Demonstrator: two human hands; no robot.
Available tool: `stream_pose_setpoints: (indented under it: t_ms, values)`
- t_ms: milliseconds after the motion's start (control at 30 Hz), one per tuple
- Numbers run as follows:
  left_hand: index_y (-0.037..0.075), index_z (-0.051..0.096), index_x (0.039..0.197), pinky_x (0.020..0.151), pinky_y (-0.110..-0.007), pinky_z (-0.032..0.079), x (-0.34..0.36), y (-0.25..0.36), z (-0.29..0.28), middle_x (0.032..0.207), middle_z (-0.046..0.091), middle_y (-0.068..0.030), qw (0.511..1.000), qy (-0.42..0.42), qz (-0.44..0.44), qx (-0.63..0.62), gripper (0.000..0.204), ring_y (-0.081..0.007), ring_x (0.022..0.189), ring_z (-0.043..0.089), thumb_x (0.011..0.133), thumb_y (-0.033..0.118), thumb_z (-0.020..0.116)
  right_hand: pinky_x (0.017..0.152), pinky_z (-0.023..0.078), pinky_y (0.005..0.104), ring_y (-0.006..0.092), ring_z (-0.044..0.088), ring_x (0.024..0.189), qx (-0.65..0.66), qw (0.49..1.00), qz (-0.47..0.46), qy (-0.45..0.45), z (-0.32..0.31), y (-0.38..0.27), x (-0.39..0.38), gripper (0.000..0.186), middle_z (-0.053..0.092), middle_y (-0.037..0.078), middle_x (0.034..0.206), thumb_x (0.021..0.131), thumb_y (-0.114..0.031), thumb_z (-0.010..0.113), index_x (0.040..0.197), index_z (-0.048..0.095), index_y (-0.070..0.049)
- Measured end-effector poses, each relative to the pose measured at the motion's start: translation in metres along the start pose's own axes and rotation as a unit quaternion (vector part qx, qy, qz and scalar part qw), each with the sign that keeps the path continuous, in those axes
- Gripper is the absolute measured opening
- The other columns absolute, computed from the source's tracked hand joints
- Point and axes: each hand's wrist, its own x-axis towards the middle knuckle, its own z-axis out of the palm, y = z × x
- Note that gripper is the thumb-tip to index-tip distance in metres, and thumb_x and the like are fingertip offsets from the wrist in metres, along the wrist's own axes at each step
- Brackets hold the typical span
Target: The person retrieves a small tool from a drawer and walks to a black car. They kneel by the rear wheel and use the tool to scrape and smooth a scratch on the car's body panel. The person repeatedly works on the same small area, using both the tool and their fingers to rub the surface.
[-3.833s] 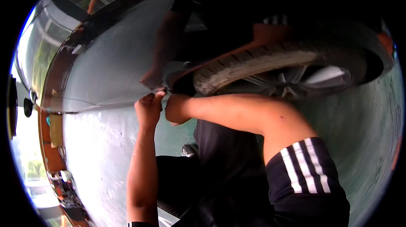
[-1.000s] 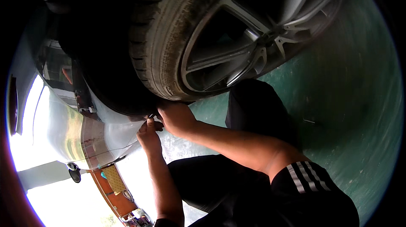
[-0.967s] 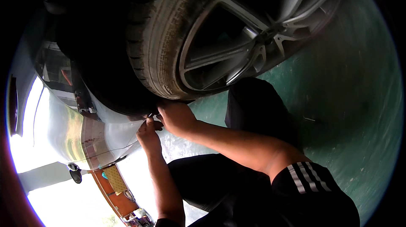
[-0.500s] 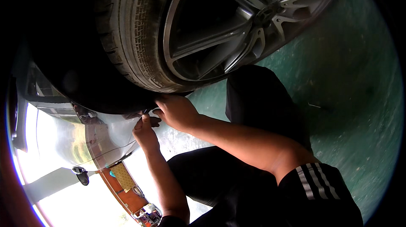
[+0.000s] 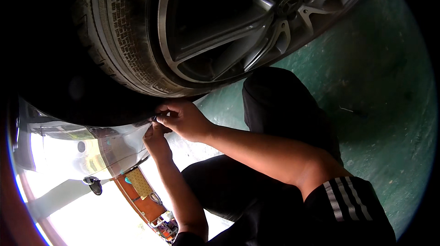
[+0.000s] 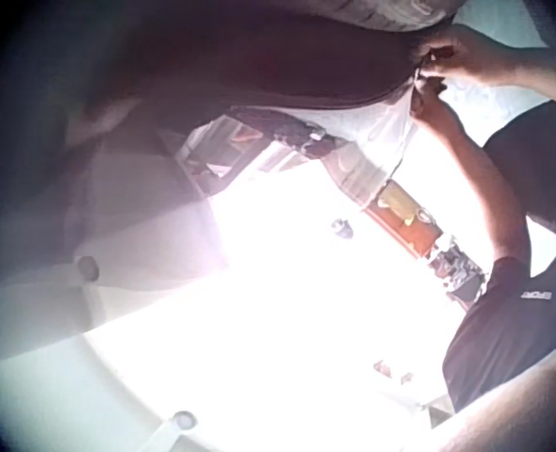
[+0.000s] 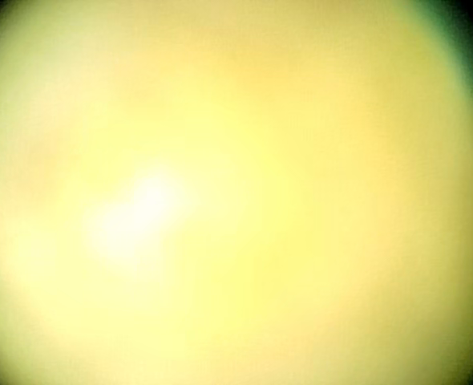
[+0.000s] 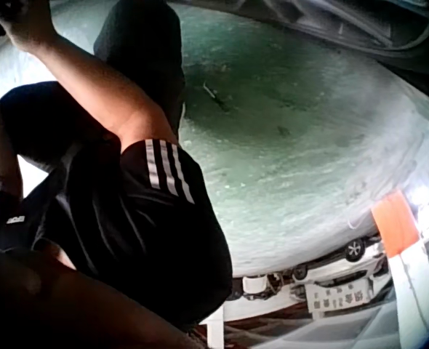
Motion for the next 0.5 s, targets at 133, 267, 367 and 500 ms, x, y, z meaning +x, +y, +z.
stream_pose_setpoints:
  t_ms: [133, 267, 367, 500]
  values:
    - [-0.004, 0.076, 0.096, 0.068, -0.03, 0.054, -0.0014, 0.0005, 0.0009, 0.078, 0.072, -0.007, 1.0, 0.007, -0.002, 0.009, 0.029, -0.0132, 0.071, 0.066, 0.105, 0.02, 0.063, 0.084, 0.058, 0.0286, 0.0119, 0.069, 0.092, 0.074, 0.996, 0.058, -0.003, 0.0008, -0.004, -0.0018, 0.023, 0.072, 0.009, 0.102, 0.102, -0.007, 0.064, 0.123, 0.065, 0.002]
    - [-0.005, 0.075, 0.095, 0.068, -0.03, 0.054, -0.0036, 0.0009, 0.004, 0.077, 0.071, -0.0068, 1.0, 0.015, -0.001, 0.013, 0.032, -0.0131, 0.071, 0.065, 0.105, 0.023, 0.063, 0.088, 0.056, 0.0282, 0.0125, 0.067, 0.1, -0.118, 0.993, 0.001, -0.023, -0.0063, -0.0028, 0.0047, 0.025, 0.072, 0.009, 0.107, 0.102, -0.008, 0.064, 0.125, 0.064, 0.003]
    - [-0.005, 0.075, 0.095, 0.068, -0.03, 0.053, -0.0051, 0.0066, 0.005, 0.076, 0.071, -0.0065, 0.999, 0.021, -0.017, 0.023, 0.033, -0.0129, 0.071, 0.064, 0.106, 0.024, 0.063, 0.088, 0.056, 0.0284, 0.0125, 0.068, 0.1, -0.074, 0.997, 0.008, -0.009, -0.0045, -0.0085, 0.0, 0.025, 0.072, 0.009, 0.107, 0.102, -0.01, 0.065, 0.124, 0.066, 0.002]
    - [-0.004, 0.076, 0.096, 0.069, -0.03, 0.051, -0.0049, 0.0084, 0.0039, 0.076, 0.071, -0.0062, 0.998, 0.018, -0.016, 0.056, 0.033, -0.0124, 0.071, 0.063, 0.106, 0.026, 0.063, 0.086, 0.056, 0.029, 0.0114, 0.068, 0.096, 0.08, 0.995, 0.06, 0.01, -0.0001, -0.0021, -0.0017, 0.022, 0.074, 0.009, 0.103, 0.101, -0.012, 0.067, 0.12, 0.069, 0.0]
